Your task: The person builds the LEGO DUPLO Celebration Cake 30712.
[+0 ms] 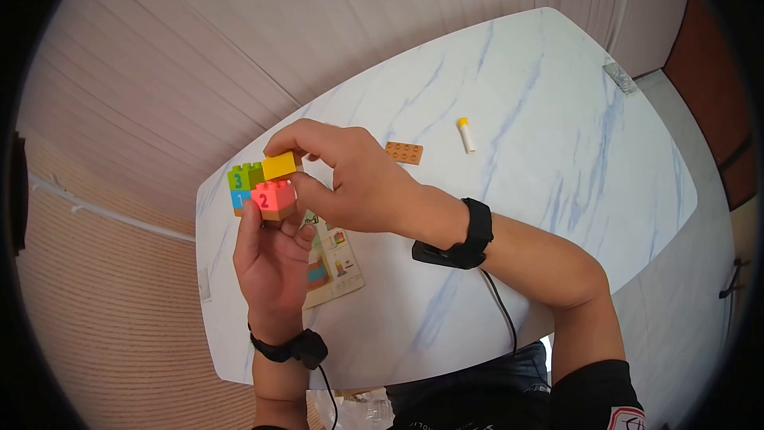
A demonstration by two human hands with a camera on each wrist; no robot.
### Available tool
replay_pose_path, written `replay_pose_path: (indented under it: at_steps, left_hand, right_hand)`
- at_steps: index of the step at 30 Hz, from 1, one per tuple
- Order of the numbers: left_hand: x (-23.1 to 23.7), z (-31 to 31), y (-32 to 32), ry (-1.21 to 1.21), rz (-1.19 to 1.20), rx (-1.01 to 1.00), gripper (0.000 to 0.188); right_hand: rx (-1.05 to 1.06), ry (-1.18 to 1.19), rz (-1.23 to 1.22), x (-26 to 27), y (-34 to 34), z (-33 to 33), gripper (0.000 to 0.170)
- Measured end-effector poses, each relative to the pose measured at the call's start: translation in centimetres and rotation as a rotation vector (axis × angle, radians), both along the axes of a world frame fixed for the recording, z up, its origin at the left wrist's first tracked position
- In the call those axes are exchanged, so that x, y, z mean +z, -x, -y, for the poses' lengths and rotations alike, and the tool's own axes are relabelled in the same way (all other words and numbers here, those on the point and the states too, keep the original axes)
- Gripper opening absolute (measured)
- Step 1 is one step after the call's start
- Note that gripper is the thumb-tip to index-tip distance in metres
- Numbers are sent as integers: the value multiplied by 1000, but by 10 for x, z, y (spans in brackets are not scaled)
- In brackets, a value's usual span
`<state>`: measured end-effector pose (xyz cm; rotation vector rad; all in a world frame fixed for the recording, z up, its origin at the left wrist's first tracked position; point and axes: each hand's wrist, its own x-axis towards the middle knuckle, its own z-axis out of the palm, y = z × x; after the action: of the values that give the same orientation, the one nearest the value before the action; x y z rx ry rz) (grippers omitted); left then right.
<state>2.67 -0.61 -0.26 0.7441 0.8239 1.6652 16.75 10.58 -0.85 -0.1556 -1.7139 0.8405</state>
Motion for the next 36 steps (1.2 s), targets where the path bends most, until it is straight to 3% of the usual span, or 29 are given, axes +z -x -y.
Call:
replay_pose_path:
  at_steps: [4,10,12,15,21,25,28,33,36]
  left_hand:
    - [-4,0,4,-21,-19,-24,36]
    - [-3,0,1,-12,-9,-19,36]
    - [-3,0,1,-12,-13,-25,36]
    - [-5,0,1,-36,-16,-65,37]
    - [1,-1,-3,-11,-22,5,39]
    - [-1,-2,-1,-18,-31,-2,37]
    - [-2,-2,-1,-14,-38,-14,35]
    - [-2,-1,-2,-6,-57,-20,33]
    - [-3,-1,-4,-17,-79,-20,31]
  right_hand:
    - [-115,2,109,1,-4,3,27]
    - [84,261,-53,-6,4,4,26]
    - [256,404,-89,-8,4,4,25]
    - [298,399,-19,-14,6,4,27]
    - [97,359,85,-5,-1,14,24]
    - [233,417,-14,-8,0,12,24]
    - [149,445,-8,-7,2,12,32]
    - [84,517,-192,-3,3,15,24]
    - [95,427,-89,-5,5,17,20]
